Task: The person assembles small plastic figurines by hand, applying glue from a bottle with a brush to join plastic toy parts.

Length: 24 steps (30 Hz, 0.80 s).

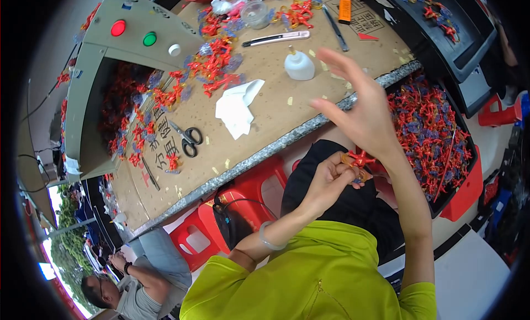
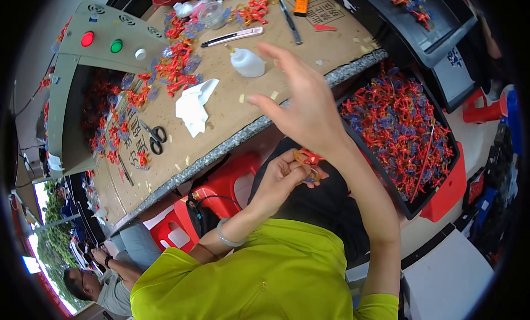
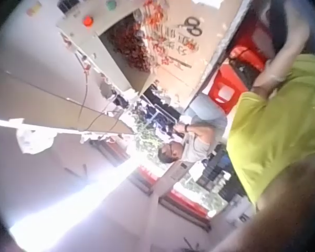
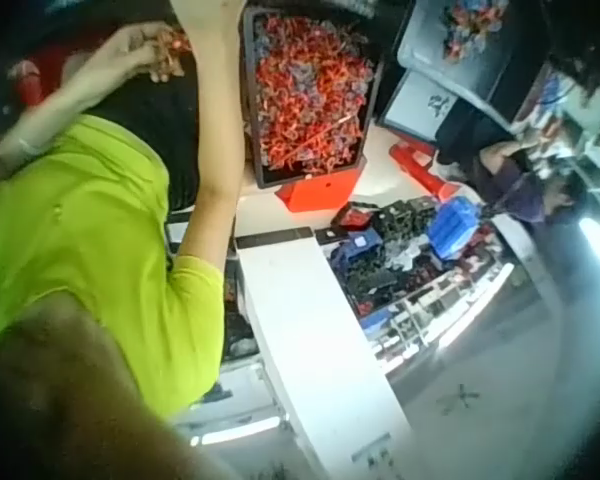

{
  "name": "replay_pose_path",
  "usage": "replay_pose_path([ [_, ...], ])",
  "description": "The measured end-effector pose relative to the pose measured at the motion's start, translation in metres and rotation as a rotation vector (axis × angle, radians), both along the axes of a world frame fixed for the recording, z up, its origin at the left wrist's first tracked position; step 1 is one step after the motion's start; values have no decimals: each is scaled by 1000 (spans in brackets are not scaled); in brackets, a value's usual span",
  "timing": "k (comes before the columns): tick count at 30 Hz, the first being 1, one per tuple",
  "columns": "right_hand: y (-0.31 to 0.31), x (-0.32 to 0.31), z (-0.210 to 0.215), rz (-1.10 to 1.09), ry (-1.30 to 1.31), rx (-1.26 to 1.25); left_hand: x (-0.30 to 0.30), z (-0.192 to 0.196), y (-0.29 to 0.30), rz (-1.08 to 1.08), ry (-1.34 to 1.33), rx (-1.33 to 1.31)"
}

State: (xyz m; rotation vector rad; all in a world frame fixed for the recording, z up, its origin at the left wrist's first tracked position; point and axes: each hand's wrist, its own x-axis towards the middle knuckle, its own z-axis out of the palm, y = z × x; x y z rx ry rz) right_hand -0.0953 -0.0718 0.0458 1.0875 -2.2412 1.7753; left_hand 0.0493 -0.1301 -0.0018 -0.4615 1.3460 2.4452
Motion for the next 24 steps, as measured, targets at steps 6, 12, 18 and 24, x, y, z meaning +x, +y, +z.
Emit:
replay_pose_path([
  [6,-45,-34,-27,111,-316,135,2,3,-16,106,45,-67],
  [12,64,19,4,14,-539,-394,-15,20,-1,186,164,-129],
  [18,192,105,2,-416,-795,-542,-32,29,53,-72,261,-112],
  [24,220,150,-2,-752,-750,-680,-33,30,98,-161,320,-196],
])
